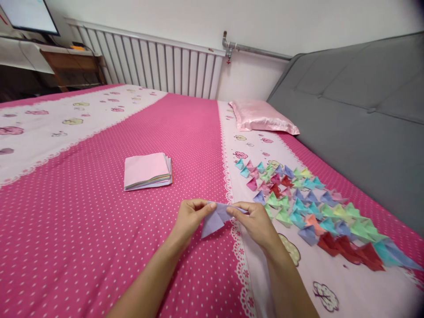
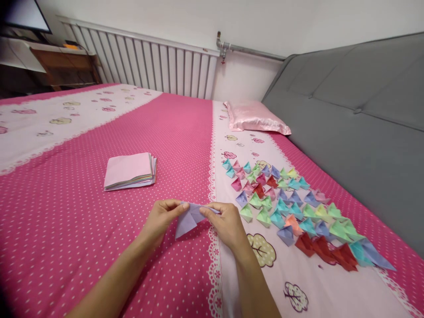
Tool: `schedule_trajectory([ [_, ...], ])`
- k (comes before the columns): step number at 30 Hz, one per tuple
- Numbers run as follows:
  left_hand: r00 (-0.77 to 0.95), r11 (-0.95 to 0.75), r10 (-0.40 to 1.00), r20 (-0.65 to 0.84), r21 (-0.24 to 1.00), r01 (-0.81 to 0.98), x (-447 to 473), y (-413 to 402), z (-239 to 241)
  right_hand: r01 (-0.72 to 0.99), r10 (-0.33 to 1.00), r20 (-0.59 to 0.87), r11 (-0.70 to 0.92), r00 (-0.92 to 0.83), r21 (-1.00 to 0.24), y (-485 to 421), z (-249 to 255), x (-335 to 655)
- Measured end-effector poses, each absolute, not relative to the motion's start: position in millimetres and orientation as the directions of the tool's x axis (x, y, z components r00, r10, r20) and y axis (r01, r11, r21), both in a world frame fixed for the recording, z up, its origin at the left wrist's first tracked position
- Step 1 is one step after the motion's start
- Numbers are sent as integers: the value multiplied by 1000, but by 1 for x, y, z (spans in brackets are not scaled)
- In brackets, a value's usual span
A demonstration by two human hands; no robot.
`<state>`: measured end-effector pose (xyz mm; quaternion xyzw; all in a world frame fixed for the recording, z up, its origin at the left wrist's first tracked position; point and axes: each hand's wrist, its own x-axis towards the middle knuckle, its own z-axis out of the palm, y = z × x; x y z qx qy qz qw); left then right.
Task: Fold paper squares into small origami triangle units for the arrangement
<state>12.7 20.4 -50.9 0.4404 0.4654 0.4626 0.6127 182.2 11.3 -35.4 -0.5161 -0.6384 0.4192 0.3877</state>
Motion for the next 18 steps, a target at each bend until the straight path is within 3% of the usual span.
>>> schedule_trajectory([
  [7,151,156,981,-125,963,-219,12,21,-52,310,979,64,124,-194,-943,13,-36,186],
  [15,118,176,982,-149,949,-262,12,22,-54,297,991,49,84,-124,-951,14,-36,191],
  [18,54,182,983,-174,937,-300,9,25,-57,302,998,54,56,-17,-952,15,-36,197],
])
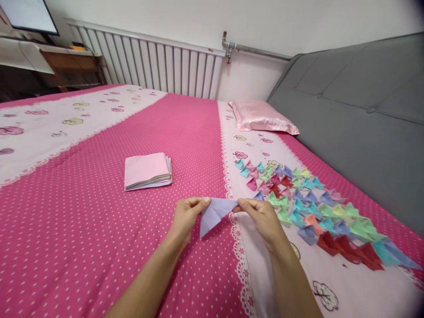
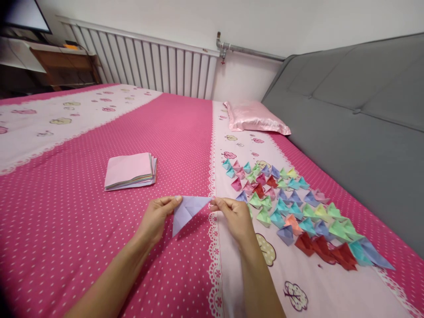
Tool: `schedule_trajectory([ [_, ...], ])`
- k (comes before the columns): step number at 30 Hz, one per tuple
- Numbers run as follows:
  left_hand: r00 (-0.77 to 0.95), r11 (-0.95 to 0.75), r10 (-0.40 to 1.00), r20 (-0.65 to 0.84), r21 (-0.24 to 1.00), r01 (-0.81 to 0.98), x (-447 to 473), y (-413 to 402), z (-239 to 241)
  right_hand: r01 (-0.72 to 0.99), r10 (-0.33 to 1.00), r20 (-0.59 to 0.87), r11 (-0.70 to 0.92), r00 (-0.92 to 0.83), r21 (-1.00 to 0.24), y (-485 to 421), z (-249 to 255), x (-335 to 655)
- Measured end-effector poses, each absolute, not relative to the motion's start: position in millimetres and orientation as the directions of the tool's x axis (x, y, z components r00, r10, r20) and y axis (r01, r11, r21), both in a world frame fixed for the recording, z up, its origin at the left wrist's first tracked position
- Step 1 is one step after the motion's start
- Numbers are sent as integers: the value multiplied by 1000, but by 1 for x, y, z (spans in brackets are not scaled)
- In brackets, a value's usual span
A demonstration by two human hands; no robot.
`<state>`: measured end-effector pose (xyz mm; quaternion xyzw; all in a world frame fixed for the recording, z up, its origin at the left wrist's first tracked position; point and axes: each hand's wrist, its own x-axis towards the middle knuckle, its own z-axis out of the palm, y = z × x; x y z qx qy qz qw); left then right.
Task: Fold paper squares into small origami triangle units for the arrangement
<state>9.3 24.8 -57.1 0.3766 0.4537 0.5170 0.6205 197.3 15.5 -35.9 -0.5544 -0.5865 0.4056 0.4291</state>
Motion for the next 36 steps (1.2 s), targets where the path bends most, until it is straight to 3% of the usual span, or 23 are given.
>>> schedule_trajectory([
  [4,-82,151,975,-206,888,-434,0,31,-59,264,983,91,45,162,-963,17,-38,198],
  [9,-198,94,955,-220,859,-502,-6,39,-65,352,996,85,94,-42,-931,15,-52,170],
  [14,-292,7,943,-161,885,-466,-6,46,-84,683,962,264,242,-74,-689,14,-86,144],
  [19,-321,-45,939,-122,883,-468,-12,33,-100,815,946,298,273,-130,-511,-6,-107,138],
  [27,-284,-22,948,-141,865,-501,-43,-38,-100,937,984,171,21,41,-348,-93,-101,167],
  [32,-252,4,958,-135,887,-463,-70,-84,-97,938,957,14,-282,291,-203,-149,-102,227],
  [36,-252,-6,962,-103,917,-398,-95,-110,-95,827,845,-110,-535,524,-169,-184,-109,275],
])
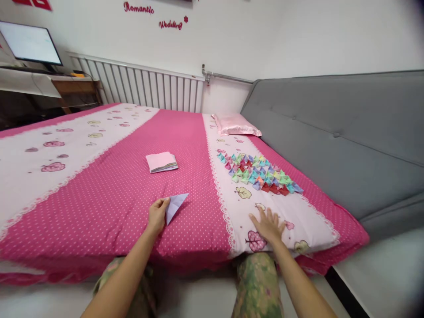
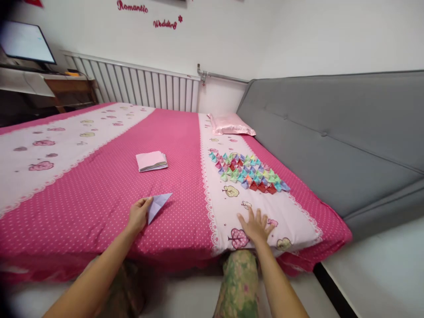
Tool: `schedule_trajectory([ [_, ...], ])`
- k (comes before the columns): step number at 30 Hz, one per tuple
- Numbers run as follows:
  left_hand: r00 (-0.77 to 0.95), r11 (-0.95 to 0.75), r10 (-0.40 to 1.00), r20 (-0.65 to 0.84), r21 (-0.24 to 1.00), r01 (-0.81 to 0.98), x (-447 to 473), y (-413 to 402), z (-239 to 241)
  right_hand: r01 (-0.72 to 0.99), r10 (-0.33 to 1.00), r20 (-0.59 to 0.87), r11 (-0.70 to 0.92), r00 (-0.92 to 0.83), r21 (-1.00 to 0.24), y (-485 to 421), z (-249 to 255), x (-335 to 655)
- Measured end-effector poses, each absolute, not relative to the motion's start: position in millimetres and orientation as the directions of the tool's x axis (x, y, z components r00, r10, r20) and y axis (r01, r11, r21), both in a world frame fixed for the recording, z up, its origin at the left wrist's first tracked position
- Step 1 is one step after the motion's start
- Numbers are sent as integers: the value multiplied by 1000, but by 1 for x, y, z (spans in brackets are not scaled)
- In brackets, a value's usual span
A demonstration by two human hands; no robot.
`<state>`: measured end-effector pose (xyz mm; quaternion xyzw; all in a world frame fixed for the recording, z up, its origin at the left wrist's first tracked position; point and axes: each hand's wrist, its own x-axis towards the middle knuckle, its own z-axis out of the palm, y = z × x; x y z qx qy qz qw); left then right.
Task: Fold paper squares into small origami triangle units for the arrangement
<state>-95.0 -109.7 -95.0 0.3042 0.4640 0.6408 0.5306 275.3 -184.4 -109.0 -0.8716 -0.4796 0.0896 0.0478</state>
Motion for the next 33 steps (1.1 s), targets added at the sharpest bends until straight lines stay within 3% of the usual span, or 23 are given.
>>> schedule_trajectory([
  [3,-279,-33,957,-72,935,-354,-107,-119,-94,766,788,-138,-616,600,-182,-200,-117,294],
  [15,-318,-128,948,15,933,-337,-105,-121,-106,761,792,-144,-610,593,-221,-197,-128,300],
  [26,-271,-128,962,3,885,-447,-106,-123,-111,756,780,-119,-624,614,-198,-199,-132,300],
  [33,-153,-28,986,-67,838,-545,-111,-120,-110,765,786,-75,-616,614,-190,-201,-140,301],
])
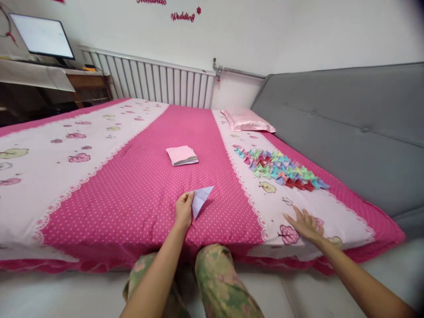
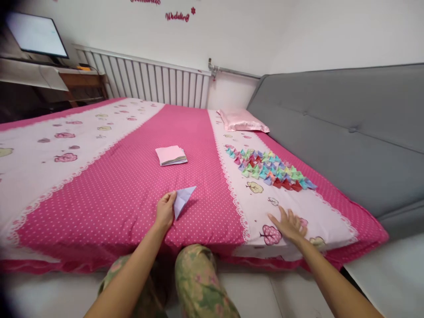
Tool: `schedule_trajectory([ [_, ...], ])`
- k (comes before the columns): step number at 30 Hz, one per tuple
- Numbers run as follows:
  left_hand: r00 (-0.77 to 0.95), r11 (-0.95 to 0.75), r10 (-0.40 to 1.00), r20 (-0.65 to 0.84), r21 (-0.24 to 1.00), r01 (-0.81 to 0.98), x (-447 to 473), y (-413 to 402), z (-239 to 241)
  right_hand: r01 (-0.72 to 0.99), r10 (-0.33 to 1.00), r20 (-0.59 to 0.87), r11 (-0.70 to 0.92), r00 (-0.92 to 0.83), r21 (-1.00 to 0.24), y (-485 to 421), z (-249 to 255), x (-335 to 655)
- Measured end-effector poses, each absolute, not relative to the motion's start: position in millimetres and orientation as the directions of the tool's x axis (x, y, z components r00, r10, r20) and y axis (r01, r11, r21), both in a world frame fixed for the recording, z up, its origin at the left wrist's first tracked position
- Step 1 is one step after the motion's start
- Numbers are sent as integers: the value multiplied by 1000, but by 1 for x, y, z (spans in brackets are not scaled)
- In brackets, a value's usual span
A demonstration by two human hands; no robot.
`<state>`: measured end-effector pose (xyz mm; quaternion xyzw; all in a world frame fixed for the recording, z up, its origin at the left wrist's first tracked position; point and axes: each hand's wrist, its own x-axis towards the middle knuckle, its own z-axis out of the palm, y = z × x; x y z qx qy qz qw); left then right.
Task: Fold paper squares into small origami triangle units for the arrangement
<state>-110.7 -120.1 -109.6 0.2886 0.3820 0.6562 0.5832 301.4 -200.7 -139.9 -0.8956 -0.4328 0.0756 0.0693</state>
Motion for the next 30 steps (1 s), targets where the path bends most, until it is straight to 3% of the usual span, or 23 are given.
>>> schedule_trajectory([
  [16,-64,158,966,-249,770,-618,-121,-117,-93,777,796,43,-576,604,-255,-202,-165,313],
  [30,-177,50,956,-233,727,-685,-117,-122,-98,782,798,32,-581,602,-228,-207,-156,304],
])
